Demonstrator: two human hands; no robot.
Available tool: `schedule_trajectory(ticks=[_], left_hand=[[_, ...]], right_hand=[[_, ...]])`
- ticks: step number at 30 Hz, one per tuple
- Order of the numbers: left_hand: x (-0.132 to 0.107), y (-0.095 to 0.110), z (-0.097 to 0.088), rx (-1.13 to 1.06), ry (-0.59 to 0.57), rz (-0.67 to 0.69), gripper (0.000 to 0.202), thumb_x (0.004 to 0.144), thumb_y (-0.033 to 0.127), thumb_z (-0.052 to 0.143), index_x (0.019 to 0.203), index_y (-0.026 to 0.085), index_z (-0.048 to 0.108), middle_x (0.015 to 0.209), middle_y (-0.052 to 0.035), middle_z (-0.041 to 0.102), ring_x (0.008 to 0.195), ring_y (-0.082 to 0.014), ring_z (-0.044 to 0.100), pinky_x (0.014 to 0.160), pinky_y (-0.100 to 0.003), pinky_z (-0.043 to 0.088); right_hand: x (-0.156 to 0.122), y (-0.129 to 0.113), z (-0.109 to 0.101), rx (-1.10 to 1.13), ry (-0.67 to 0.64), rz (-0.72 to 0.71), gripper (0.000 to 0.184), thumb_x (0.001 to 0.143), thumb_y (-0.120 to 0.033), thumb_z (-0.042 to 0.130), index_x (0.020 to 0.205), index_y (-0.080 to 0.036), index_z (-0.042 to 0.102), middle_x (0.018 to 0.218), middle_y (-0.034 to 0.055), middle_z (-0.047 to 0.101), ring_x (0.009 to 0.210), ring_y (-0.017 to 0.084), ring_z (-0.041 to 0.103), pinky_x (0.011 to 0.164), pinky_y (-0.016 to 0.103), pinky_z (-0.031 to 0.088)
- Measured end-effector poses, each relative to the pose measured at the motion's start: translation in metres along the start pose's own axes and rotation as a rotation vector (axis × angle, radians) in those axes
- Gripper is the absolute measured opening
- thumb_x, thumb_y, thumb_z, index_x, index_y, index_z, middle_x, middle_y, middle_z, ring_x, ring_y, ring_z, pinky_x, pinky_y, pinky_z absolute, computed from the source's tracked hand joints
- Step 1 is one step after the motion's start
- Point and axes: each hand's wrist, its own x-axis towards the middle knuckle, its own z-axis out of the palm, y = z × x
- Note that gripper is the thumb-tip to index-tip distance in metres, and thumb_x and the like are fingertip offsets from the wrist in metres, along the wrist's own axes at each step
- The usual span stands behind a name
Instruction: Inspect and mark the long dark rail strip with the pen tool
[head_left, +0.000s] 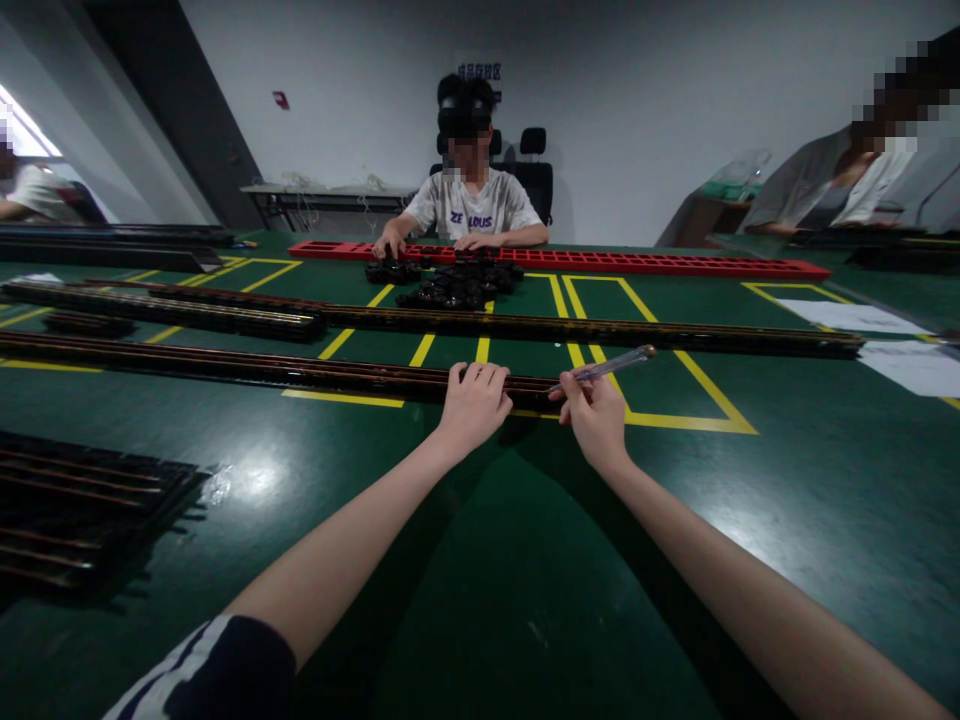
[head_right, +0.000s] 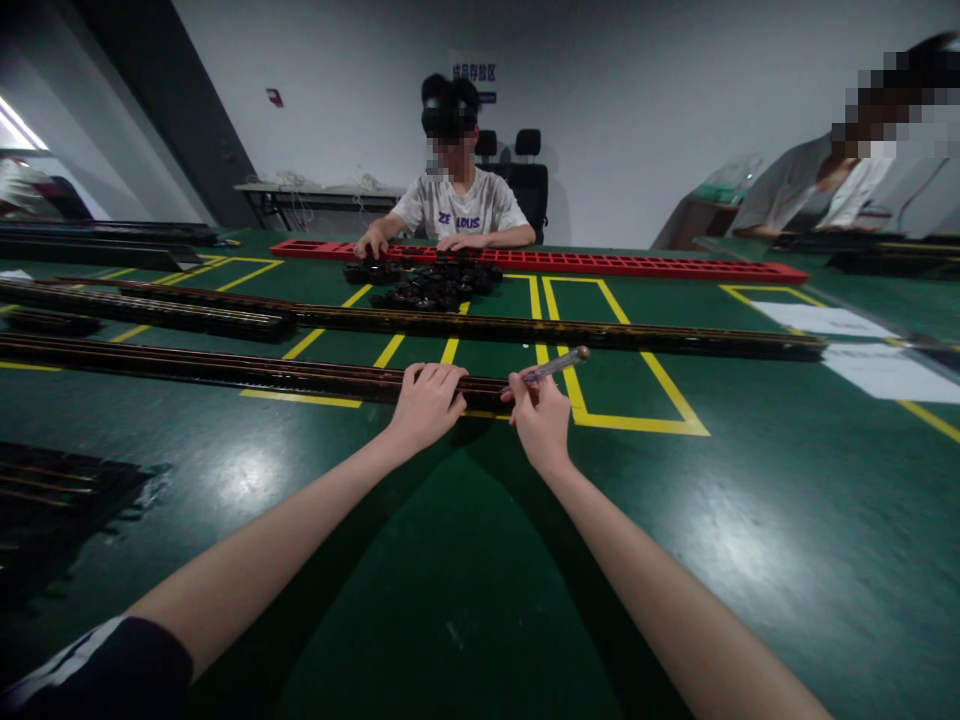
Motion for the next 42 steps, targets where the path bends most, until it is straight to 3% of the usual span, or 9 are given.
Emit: schedule_trajectory(ticks=[22, 31, 42], left_hand=[[-0.0008, 0.0009, -0.0023, -0.001, -0.016, 0.005, 0.035, 0.088, 0.017, 0.036, 0.115, 0.014, 0.059, 0.117, -0.0102, 0.064, 0.109, -0.0238, 0.056, 0.101, -0.046, 0.035], [-0.0002, 0.0007, -0.0019, -0.005, -0.024, 0.001, 0.037, 0.088, 0.016, 0.037, 0.117, 0.016, 0.059, 0.118, -0.0101, 0.064, 0.110, -0.0245, 0.056, 0.100, -0.047, 0.036], [-0.0007, 0.0014, -0.0037, -0.003, -0.027, 0.006, 0.036, 0.089, 0.017, 0.035, 0.116, 0.013, 0.058, 0.118, -0.0102, 0.064, 0.110, -0.0231, 0.055, 0.101, -0.046, 0.034]], right_hand=[[-0.0001, 0.0005, 0.0002, 0.003, 0.018, 0.011, 0.029, 0.084, -0.046, 0.054, 0.081, -0.018, 0.051, 0.065, 0.0017, 0.064, 0.041, 0.010, 0.052, 0.038, 0.022, 0.040], [0.0004, 0.0011, -0.0009, 0.033, 0.127, 0.056, 0.028, 0.084, -0.047, 0.054, 0.079, -0.019, 0.049, 0.062, -0.0015, 0.059, 0.041, 0.010, 0.051, 0.037, 0.022, 0.040], [0.0003, 0.0007, -0.0009, 0.010, 0.089, 0.060, 0.028, 0.083, -0.045, 0.055, 0.079, -0.019, 0.050, 0.062, -0.0008, 0.059, 0.041, 0.010, 0.051, 0.038, 0.023, 0.040]])
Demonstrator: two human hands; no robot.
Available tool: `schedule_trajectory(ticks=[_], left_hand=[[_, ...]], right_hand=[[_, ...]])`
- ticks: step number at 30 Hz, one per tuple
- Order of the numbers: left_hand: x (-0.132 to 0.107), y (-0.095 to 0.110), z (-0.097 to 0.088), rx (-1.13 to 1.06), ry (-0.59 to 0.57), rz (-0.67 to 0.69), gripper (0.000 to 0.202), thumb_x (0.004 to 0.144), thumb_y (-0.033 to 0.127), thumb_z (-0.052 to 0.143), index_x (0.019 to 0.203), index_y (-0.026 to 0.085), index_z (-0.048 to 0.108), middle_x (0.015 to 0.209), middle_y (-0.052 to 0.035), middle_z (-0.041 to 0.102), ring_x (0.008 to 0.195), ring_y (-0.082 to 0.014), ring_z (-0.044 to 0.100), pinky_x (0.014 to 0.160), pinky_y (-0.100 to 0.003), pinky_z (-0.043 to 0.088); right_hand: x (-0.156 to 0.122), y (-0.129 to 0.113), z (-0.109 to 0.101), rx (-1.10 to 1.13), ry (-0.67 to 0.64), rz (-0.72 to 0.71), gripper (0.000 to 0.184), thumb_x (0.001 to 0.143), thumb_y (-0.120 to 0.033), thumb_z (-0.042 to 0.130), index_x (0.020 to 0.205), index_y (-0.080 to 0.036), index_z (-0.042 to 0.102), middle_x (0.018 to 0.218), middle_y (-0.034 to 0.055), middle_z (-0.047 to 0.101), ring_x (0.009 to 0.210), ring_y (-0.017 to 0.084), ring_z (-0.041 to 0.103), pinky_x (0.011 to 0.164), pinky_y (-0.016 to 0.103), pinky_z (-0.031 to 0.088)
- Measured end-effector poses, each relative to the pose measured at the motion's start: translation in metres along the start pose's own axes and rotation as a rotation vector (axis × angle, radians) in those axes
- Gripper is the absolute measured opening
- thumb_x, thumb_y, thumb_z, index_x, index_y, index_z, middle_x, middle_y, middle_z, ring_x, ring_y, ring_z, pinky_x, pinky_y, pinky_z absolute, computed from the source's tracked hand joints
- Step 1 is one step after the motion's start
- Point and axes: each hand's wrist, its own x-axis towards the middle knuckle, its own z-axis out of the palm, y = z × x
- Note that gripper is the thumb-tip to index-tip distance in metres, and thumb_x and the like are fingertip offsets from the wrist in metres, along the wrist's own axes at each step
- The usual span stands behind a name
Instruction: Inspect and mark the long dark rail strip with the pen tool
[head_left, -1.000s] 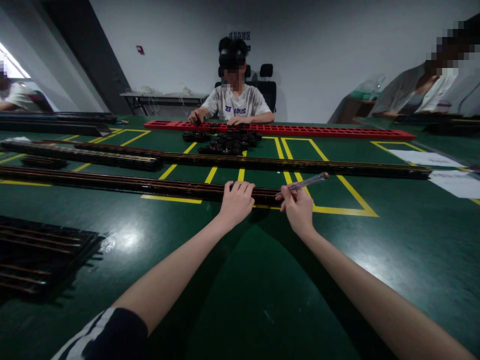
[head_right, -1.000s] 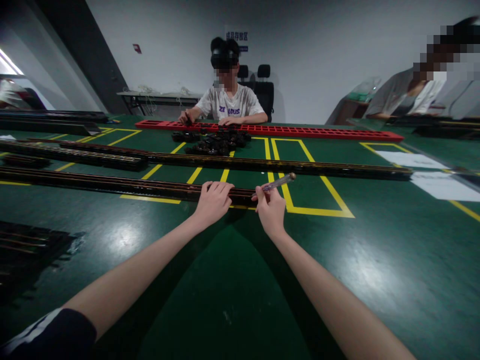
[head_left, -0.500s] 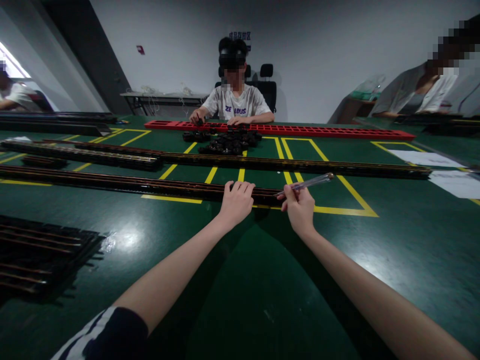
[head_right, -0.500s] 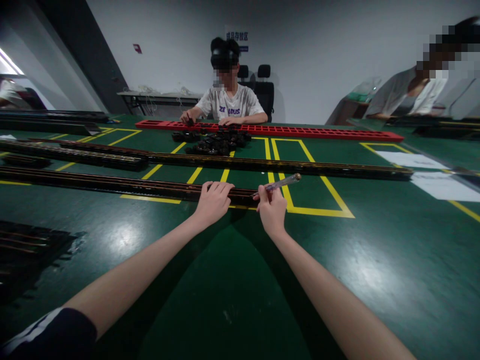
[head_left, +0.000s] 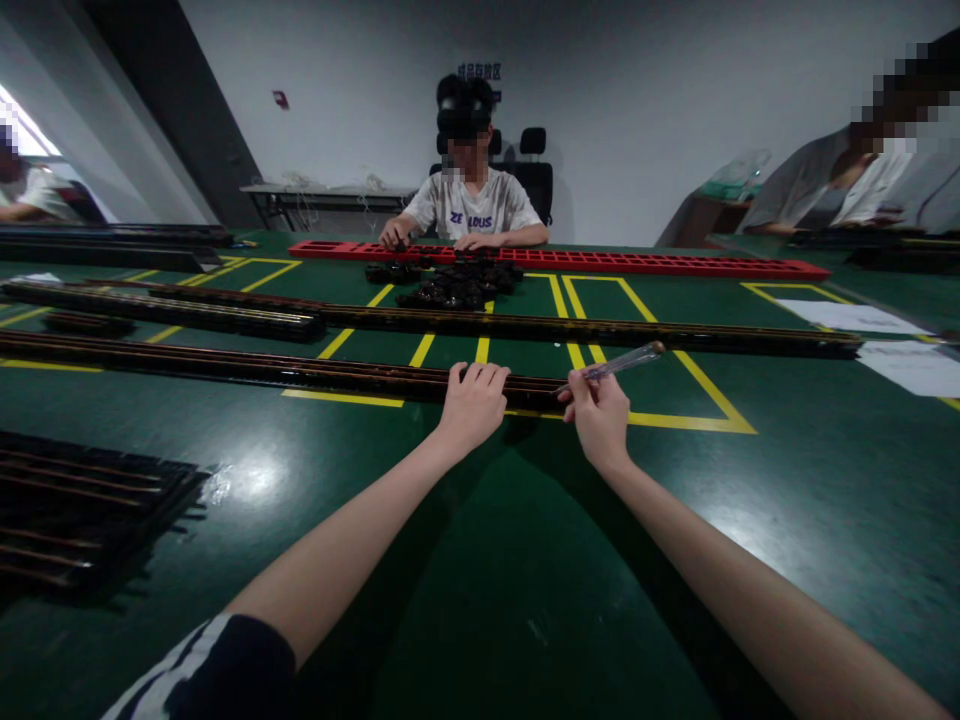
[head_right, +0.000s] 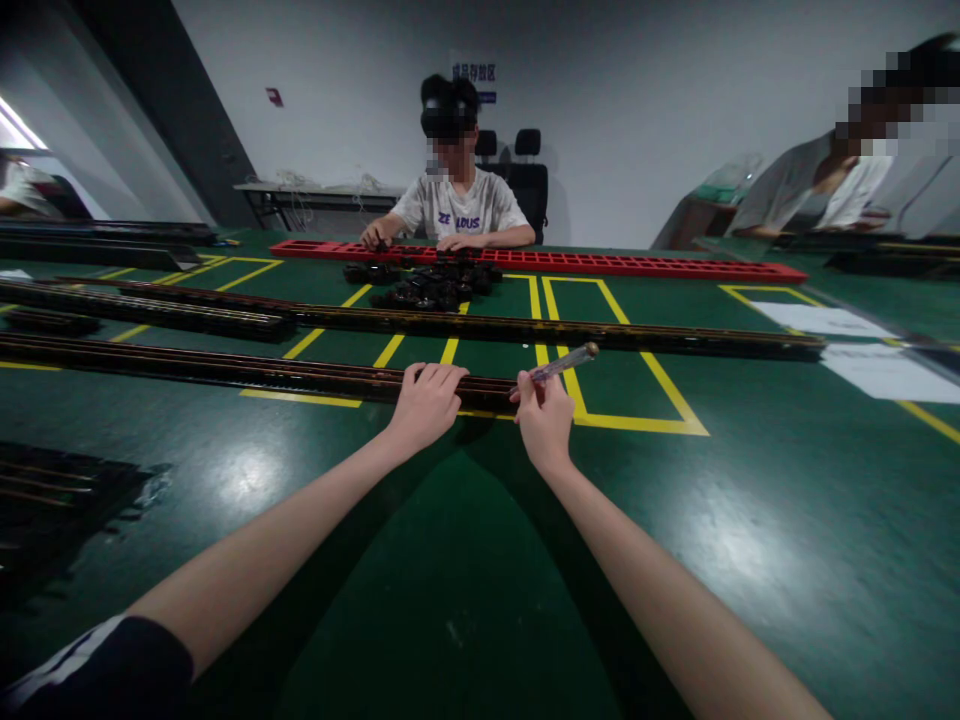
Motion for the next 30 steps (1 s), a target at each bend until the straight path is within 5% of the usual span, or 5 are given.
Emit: schedule_trajectory(ticks=[30], left_hand=[[0.0011, -0.0041, 0.0029, -0.018, -0.025, -0.003, 0.042, 0.084, 0.007, 0.034, 0.118, 0.016, 0.057, 0.119, -0.0084, 0.063, 0.113, -0.0223, 0.054, 0.100, -0.044, 0.034]], right_hand=[[0.0017, 0.0048, -0.0002, 0.026, -0.042, -0.019, 0.032, 0.083, -0.050, 0.055, 0.082, -0.019, 0.050, 0.063, -0.0011, 0.062, 0.039, 0.009, 0.051, 0.038, 0.022, 0.040]])
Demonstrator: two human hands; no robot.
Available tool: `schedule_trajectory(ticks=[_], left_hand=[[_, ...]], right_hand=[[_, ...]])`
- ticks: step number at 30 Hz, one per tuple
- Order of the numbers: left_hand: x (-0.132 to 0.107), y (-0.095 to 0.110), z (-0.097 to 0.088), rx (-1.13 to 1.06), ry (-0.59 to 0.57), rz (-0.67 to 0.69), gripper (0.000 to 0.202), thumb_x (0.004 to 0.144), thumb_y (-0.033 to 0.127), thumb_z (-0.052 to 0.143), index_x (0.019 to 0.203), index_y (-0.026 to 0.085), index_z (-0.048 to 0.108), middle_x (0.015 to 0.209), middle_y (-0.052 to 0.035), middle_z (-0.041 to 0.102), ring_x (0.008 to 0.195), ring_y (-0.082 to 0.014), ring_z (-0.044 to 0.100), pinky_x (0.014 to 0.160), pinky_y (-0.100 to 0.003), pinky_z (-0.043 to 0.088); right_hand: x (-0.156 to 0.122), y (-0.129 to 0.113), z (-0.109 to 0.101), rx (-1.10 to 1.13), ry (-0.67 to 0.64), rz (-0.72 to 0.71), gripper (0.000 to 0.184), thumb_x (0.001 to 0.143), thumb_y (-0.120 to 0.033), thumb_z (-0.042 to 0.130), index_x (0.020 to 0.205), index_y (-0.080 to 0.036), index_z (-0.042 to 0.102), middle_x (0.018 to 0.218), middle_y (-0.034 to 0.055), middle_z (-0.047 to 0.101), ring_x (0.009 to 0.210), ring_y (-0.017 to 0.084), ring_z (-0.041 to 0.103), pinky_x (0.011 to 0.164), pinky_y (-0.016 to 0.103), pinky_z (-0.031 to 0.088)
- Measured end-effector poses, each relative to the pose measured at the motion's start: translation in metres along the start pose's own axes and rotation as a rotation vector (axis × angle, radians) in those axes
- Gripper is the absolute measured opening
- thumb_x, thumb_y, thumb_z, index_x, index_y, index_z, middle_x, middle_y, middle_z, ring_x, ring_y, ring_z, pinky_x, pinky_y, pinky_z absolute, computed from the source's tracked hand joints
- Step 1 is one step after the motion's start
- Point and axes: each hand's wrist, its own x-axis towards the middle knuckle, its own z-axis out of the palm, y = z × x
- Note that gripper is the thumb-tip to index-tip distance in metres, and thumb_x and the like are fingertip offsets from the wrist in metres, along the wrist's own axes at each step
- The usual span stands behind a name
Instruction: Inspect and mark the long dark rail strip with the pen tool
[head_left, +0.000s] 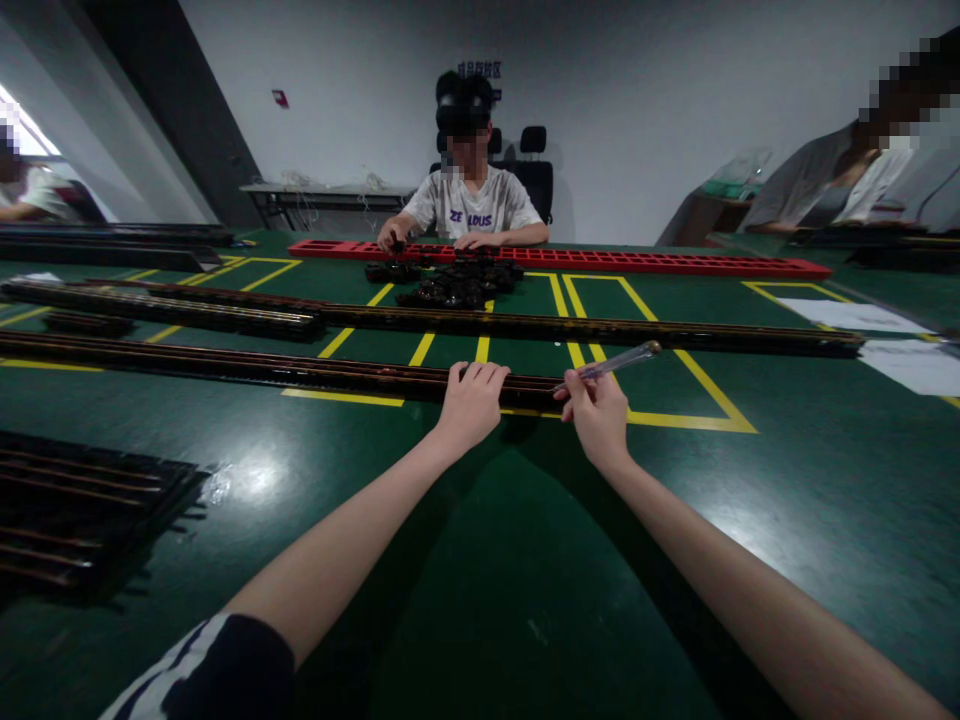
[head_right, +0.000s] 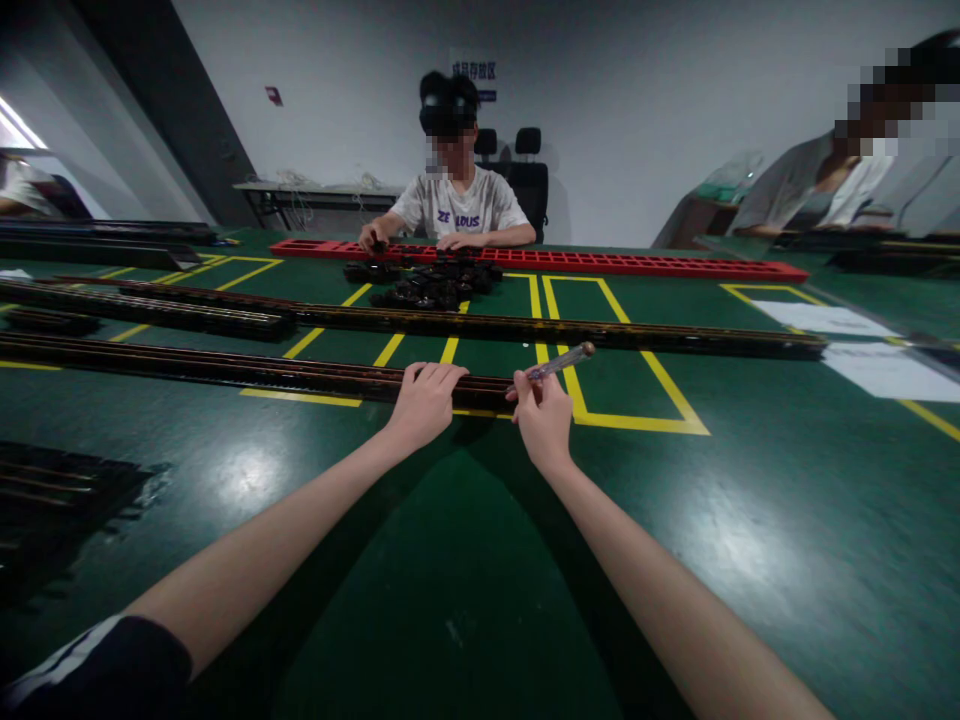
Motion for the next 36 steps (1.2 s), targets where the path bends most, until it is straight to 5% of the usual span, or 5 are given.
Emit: schedule_trajectory(ticks=[17, 36], left_hand=[[-0.0002, -0.0046, 0.0000, -0.035, -0.015, 0.005, 0.042, 0.085, 0.009, 0.033, 0.119, 0.017, 0.056, 0.120, -0.0075, 0.063, 0.112, -0.0210, 0.054, 0.099, -0.040, 0.036], [0.0000, -0.0039, 0.0001, -0.028, 0.033, 0.029, 0.039, 0.089, 0.038, 0.043, 0.115, 0.014, 0.057, 0.112, -0.0103, 0.064, 0.104, -0.0247, 0.056, 0.093, -0.041, 0.038]], right_hand=[[-0.0006, -0.0037, -0.0003, -0.010, -0.009, -0.005, 0.026, 0.085, -0.044, 0.054, 0.082, -0.019, 0.049, 0.064, -0.0010, 0.061, 0.040, 0.009, 0.051, 0.038, 0.021, 0.041], [-0.0008, -0.0036, 0.0003, -0.007, 0.007, -0.005, 0.029, 0.084, -0.047, 0.055, 0.080, -0.019, 0.049, 0.062, -0.0009, 0.062, 0.039, 0.009, 0.051, 0.037, 0.022, 0.040]])
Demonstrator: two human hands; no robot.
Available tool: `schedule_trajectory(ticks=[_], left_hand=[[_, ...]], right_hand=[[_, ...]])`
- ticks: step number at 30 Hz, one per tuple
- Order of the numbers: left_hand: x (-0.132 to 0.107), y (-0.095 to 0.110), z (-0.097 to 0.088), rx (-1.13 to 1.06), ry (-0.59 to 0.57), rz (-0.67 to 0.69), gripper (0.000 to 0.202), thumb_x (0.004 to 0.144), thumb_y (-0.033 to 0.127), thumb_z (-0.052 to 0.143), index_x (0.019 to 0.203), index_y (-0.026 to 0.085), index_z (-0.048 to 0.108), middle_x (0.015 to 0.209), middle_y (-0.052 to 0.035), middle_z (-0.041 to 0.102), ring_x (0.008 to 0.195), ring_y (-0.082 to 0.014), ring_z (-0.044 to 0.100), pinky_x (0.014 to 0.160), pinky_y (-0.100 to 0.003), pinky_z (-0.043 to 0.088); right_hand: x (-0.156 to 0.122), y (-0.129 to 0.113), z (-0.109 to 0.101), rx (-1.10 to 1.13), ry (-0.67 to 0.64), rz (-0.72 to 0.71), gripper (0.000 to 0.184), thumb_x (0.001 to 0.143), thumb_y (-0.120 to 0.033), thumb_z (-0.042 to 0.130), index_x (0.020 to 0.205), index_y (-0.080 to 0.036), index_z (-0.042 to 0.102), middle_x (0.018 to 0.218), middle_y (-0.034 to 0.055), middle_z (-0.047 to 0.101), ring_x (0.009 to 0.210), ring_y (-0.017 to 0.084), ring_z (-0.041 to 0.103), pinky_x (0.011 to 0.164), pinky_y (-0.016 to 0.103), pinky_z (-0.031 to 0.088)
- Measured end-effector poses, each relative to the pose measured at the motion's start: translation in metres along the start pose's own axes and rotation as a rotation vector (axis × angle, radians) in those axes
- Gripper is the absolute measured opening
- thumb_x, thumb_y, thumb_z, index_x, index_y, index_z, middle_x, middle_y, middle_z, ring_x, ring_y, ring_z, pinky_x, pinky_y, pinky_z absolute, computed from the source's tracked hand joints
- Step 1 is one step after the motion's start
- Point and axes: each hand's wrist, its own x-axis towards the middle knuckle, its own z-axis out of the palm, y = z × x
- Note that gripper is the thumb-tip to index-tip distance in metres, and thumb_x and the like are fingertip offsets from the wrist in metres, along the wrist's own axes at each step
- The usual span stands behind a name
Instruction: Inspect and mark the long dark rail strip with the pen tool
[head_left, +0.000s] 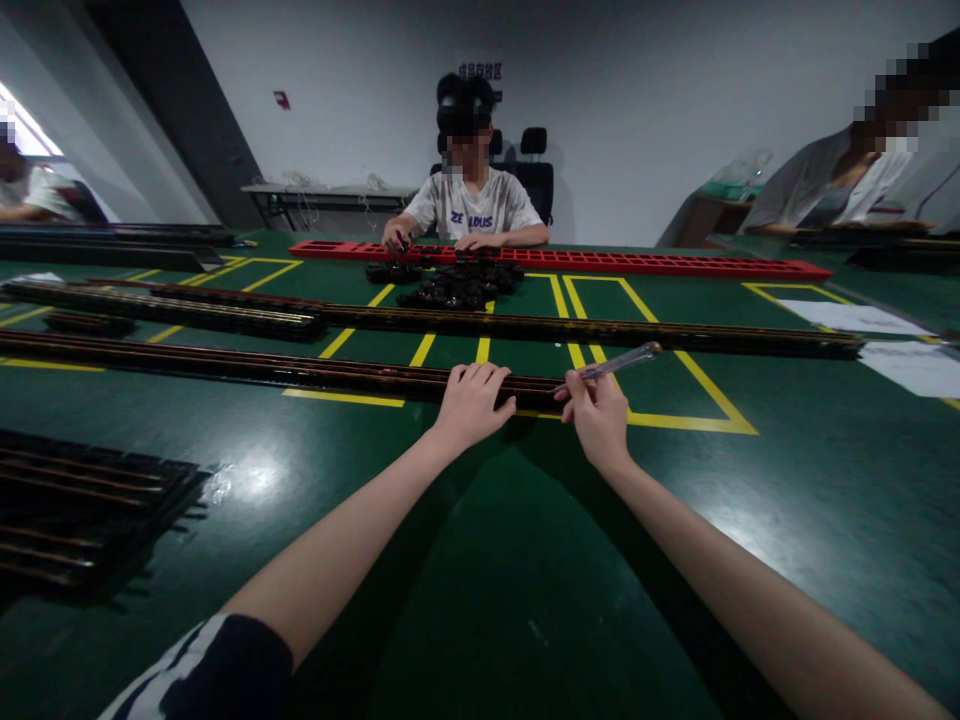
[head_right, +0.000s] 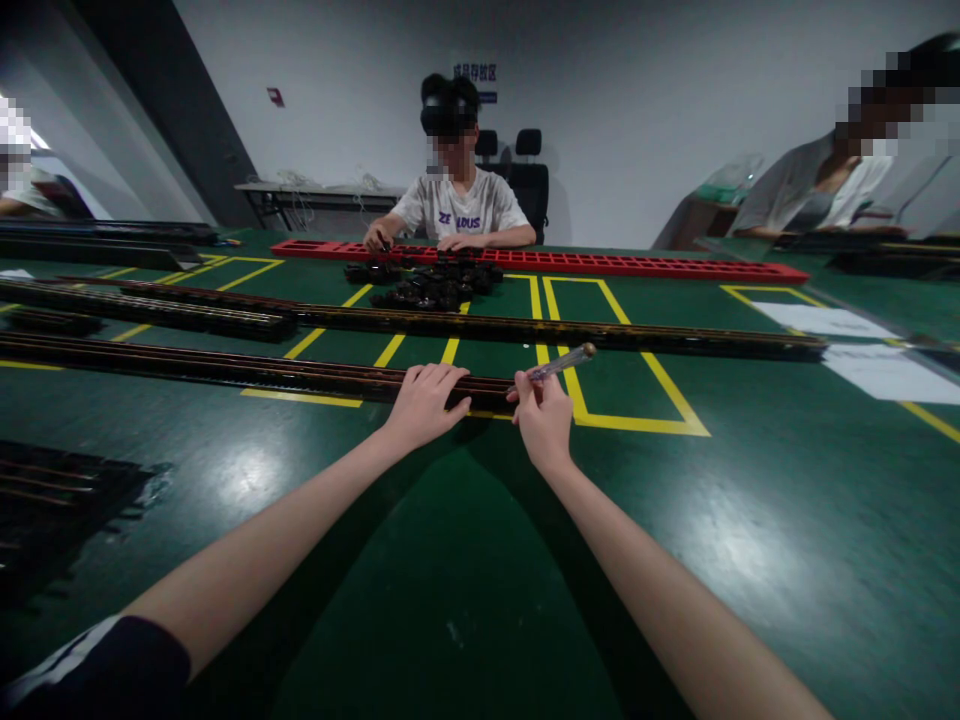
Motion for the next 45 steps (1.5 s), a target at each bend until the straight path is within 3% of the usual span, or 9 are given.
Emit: schedule_trajectory(ticks=[45], left_hand=[[0.0001, 0.0008, -0.0009, 0.000, -0.016, -0.009, 0.037, 0.088, 0.039, 0.047, 0.115, 0.015, 0.056, 0.113, -0.0098, 0.063, 0.104, -0.0247, 0.056, 0.093, -0.041, 0.038]], right_hand=[[-0.0003, -0.0010, -0.0003, 0.021, -0.001, 0.010, 0.032, 0.082, -0.049, 0.056, 0.081, -0.018, 0.050, 0.063, -0.0003, 0.062, 0.041, 0.009, 0.052, 0.037, 0.021, 0.041]])
